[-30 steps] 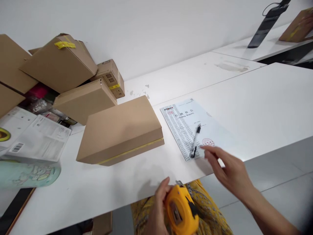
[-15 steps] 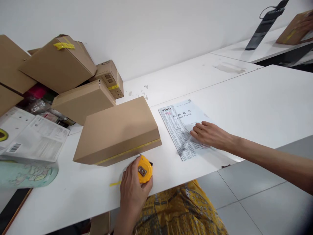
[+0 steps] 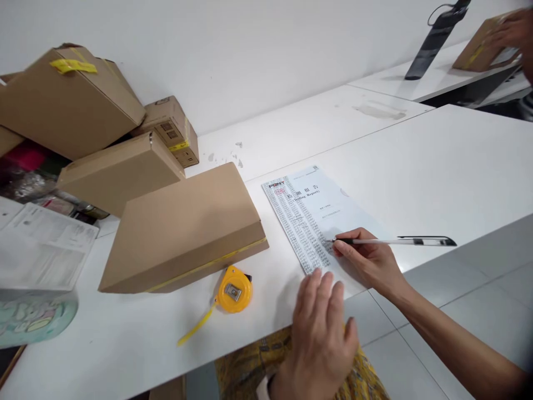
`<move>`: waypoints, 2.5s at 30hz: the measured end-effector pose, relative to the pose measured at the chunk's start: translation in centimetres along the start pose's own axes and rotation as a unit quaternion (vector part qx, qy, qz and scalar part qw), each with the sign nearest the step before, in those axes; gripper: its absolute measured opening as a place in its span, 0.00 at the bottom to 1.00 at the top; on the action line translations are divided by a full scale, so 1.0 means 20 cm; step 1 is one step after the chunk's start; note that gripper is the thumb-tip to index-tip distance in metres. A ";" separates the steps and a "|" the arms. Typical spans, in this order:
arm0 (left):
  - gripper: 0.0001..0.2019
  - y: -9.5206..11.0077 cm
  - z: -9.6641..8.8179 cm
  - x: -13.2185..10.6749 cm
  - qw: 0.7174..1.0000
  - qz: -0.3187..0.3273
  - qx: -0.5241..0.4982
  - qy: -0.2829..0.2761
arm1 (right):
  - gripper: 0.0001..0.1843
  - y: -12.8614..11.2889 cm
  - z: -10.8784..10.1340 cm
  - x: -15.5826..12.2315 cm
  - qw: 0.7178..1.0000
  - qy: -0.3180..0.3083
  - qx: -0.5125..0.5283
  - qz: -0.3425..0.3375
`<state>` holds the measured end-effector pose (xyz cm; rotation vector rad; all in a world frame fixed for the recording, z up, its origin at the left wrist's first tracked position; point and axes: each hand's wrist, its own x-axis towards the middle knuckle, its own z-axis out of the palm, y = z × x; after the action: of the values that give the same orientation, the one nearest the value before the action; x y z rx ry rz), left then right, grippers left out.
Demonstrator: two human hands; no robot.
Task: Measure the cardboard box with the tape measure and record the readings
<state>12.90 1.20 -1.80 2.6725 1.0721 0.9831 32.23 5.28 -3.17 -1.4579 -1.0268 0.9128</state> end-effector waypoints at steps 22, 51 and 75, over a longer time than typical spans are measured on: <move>0.26 0.03 0.28 0.02 0.986 0.016 0.151 -0.066 | 0.16 0.07 -0.03 -0.01 0.982 -0.044 -0.169 -0.075; 0.26 0.03 0.28 0.03 0.989 0.018 0.139 -0.057 | 0.18 0.07 -0.03 0.00 0.982 -0.039 -0.172 -0.060; 0.25 0.03 0.28 0.03 0.987 0.022 0.147 -0.061 | 0.16 0.07 -0.04 -0.01 0.986 -0.030 -0.162 -0.038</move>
<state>16.91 1.91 -5.66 2.9543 1.2227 0.7018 33.03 4.85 -4.57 -1.6519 -1.3139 0.7632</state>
